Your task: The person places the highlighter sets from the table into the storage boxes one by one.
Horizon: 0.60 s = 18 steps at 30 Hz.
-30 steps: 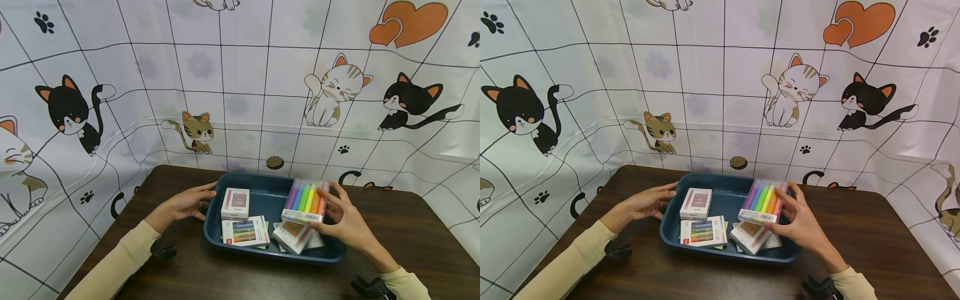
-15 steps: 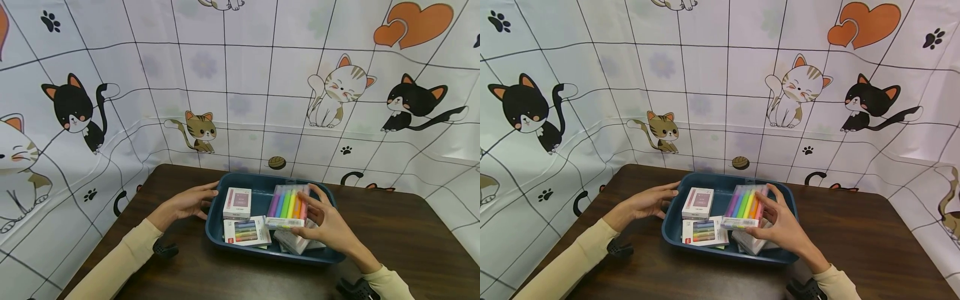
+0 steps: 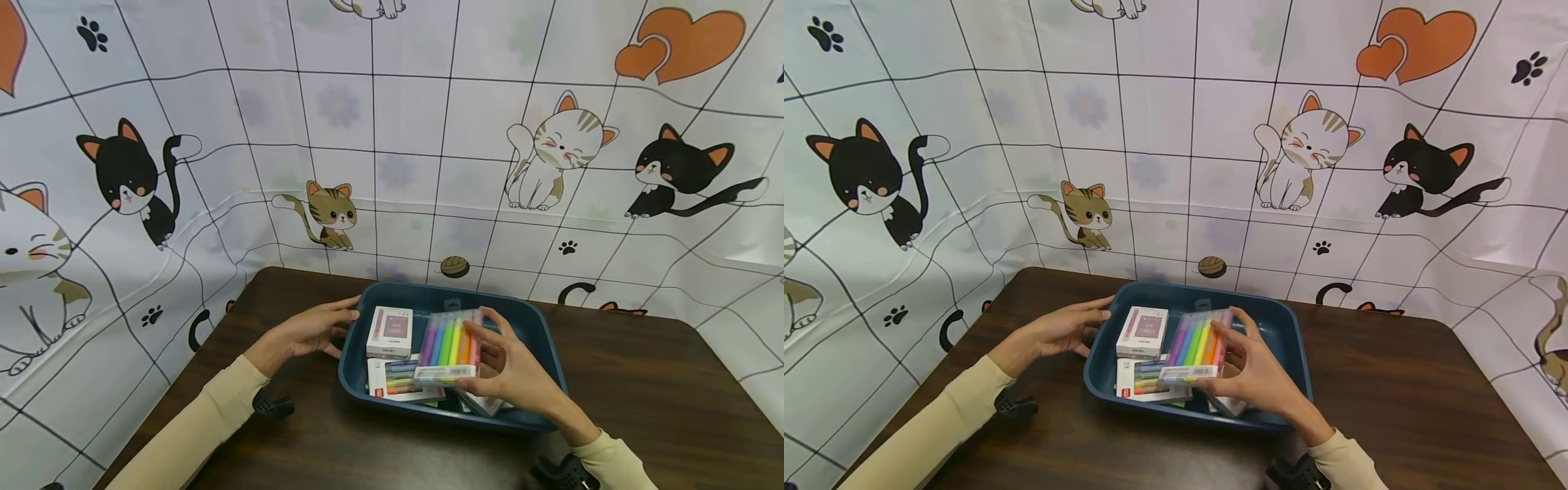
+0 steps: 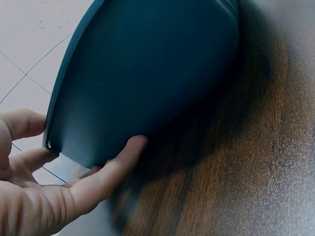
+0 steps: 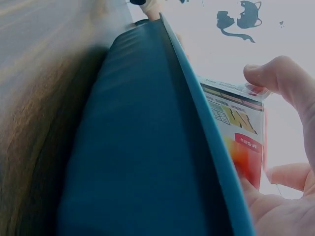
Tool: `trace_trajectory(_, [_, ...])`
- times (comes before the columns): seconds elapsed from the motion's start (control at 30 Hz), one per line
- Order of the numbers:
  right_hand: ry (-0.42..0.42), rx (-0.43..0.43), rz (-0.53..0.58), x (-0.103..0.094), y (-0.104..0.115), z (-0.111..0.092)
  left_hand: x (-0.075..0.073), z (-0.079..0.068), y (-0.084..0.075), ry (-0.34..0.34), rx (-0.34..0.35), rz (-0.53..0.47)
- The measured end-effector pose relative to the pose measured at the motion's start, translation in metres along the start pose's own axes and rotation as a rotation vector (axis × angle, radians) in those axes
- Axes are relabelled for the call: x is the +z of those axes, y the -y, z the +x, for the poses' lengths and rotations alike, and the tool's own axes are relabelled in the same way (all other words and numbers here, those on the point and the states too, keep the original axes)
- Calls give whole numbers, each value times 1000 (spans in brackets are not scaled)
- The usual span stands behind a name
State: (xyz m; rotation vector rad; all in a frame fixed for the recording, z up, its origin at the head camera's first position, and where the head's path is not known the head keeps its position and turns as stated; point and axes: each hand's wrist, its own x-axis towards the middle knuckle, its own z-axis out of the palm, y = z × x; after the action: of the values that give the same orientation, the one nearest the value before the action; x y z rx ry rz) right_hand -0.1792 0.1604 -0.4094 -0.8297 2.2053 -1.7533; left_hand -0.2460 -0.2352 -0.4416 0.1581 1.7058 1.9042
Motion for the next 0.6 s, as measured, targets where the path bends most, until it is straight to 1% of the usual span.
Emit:
trace_trajectory(0.17, [20,14,15,4,1,1,-1,1,2,-6,-1,-7])
trace_trajectory(0.47, [44,8,-3,9,2,3,1,-1,1,-5,1,4])
trace_trajectory(0.6, [62,3,9,11,3,3,2,-2,0,-2,3,4])
